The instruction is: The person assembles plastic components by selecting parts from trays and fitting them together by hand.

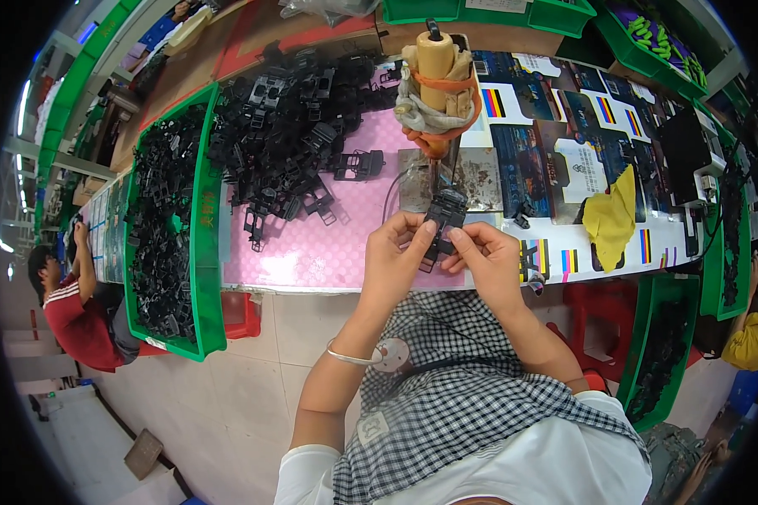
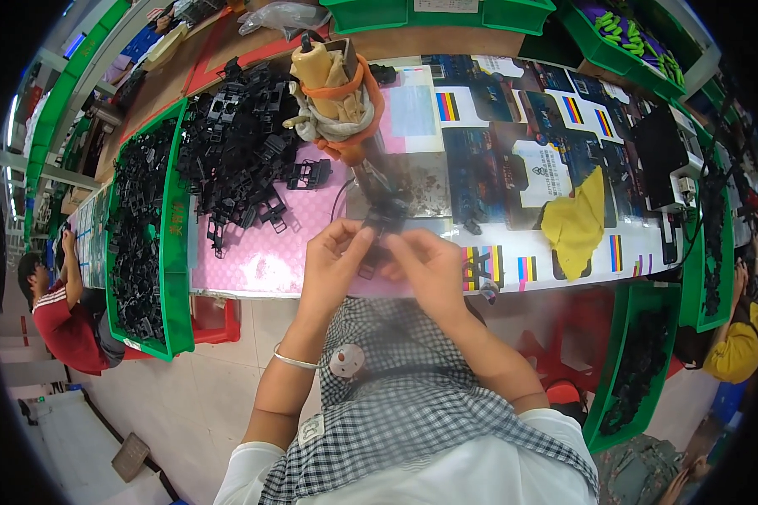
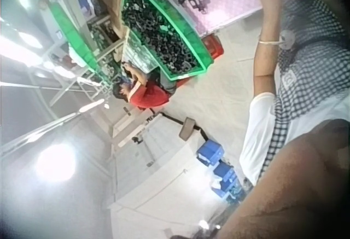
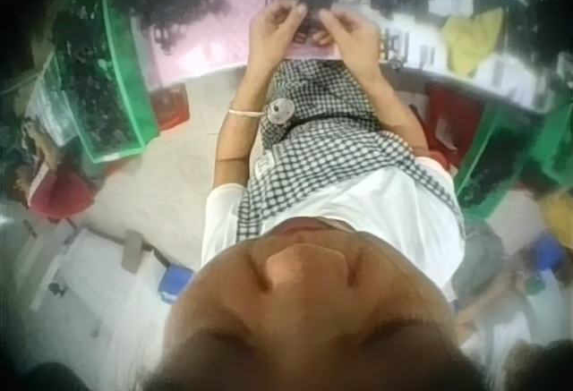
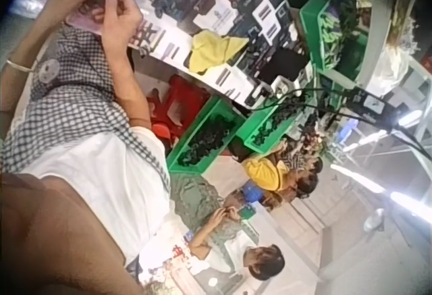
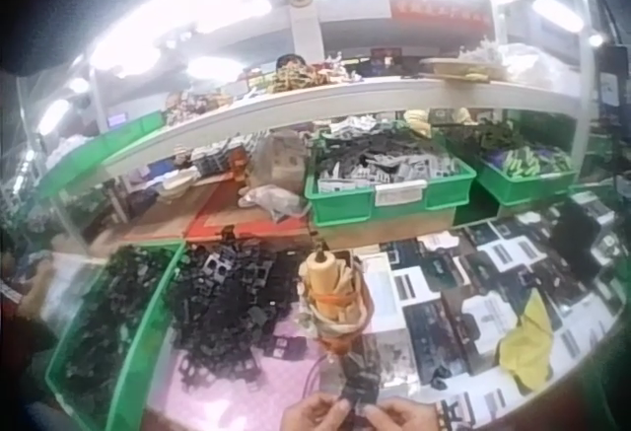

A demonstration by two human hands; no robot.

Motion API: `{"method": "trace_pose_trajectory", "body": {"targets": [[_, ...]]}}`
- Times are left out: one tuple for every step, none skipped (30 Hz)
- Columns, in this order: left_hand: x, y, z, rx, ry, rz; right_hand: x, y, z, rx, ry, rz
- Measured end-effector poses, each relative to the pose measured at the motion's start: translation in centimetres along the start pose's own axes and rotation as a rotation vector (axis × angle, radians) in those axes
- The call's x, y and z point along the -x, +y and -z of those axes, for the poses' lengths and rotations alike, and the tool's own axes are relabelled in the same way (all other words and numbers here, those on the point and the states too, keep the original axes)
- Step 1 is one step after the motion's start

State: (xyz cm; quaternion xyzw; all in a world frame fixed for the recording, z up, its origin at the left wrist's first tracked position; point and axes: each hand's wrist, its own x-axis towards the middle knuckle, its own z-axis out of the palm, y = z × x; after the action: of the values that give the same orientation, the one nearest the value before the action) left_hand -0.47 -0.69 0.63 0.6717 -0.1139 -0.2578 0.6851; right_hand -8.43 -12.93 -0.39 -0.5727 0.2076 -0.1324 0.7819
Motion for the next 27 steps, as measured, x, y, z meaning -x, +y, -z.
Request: {"method": "trace_pose_trajectory", "body": {"targets": [[-0.03, 0.00, 0.04, 0.003, 0.000, -0.001, 0.00, 0.02, -0.03, 0.000, 0.001, -0.001], [-0.04, 0.02, 0.06, 0.006, 0.001, -0.002, 0.00, 0.03, -0.06, 0.000, 0.001, -0.001], [-0.01, 0.14, 0.05, 0.005, -0.001, -0.002, 0.01, 0.01, -0.10, 0.000, 0.002, 0.000], [0.09, 0.30, 0.02, 0.002, 0.003, 0.003, 0.03, 0.01, -0.13, -0.002, 0.003, -0.003], [0.15, 0.39, 0.00, -0.001, 0.007, 0.008, 0.05, 0.02, -0.15, -0.003, 0.004, -0.006], [0.16, 0.35, 0.02, -0.002, 0.006, 0.007, 0.07, 0.06, -0.15, -0.003, 0.004, -0.005], [0.13, 0.28, 0.06, -0.002, 0.010, 0.003, 0.06, 0.12, -0.15, -0.004, 0.001, -0.001], [0.12, 0.24, 0.08, -0.002, 0.014, -0.002, 0.06, 0.15, -0.17, -0.004, -0.002, 0.003], [0.14, 0.23, 0.10, -0.002, 0.013, -0.003, 0.10, 0.10, -0.21, -0.003, -0.003, 0.004], [0.14, 0.24, 0.10, -0.001, 0.013, -0.001, 0.14, 0.00, -0.28, -0.005, 0.002, -0.005], [0.13, 0.24, 0.12, 0.001, 0.013, 0.001, 0.15, -0.06, -0.34, -0.007, 0.007, -0.015], [0.10, 0.20, 0.15, 0.001, 0.014, 0.001, 0.13, -0.08, -0.36, -0.006, 0.006, -0.015], [0.09, 0.14, 0.18, 0.002, 0.014, -0.002, 0.15, -0.09, -0.38, 0.000, 0.006, -0.010], [0.09, 0.11, 0.21, 0.003, 0.014, -0.005, 0.17, -0.09, -0.40, 0.006, 0.005, -0.007], [0.09, 0.12, 0.24, 0.004, 0.015, -0.004, 0.18, -0.12, -0.43, 0.006, 0.005, -0.008], [0.06, 0.11, 0.29, 0.003, 0.014, 0.001, 0.17, -0.15, -0.48, 0.009, 0.004, 0.001], [0.03, 0.09, 0.33, 0.003, 0.013, 0.006, 0.16, -0.16, -0.53, 0.011, 0.003, 0.010], [-0.02, 0.05, 0.35, 0.003, 0.014, 0.008, 0.15, -0.15, -0.57, 0.011, 0.003, 0.008], [-0.08, 0.03, 0.36, 0.002, 0.015, -0.002, 0.14, -0.14, -0.61, 0.008, 0.007, 0.007], [-0.13, 0.00, 0.38, 0.000, 0.016, -0.012, 0.13, -0.13, -0.65, 0.004, 0.010, 0.006], [-0.16, 0.00, 0.42, 0.001, 0.017, -0.010, 0.12, -0.13, -0.70, 0.004, 0.010, 0.004], [-0.17, 0.09, 0.40, -0.008, 0.018, -0.009, 0.12, -0.19, -0.72, -0.006, 0.009, 0.004], [-0.18, 0.18, 0.38, -0.016, 0.020, -0.007, 0.12, -0.21, -0.73, -0.017, 0.008, 0.004], [-0.21, 0.26, 0.36, -0.015, 0.020, -0.005, 0.11, -0.22, -0.73, -0.016, 0.008, 0.001], [-0.22, 0.33, 0.37, -0.012, 0.020, -0.005, 0.10, -0.19, -0.74, -0.007, 0.010, 0.007], [-0.23, 0.37, 0.38, -0.008, 0.020, -0.004, 0.10, -0.17, -0.75, 0.002, 0.012, 0.013], [-0.22, 0.38, 0.39, -0.007, 0.021, -0.002, 0.13, -0.18, -0.78, 0.002, 0.012, 0.011]]}}
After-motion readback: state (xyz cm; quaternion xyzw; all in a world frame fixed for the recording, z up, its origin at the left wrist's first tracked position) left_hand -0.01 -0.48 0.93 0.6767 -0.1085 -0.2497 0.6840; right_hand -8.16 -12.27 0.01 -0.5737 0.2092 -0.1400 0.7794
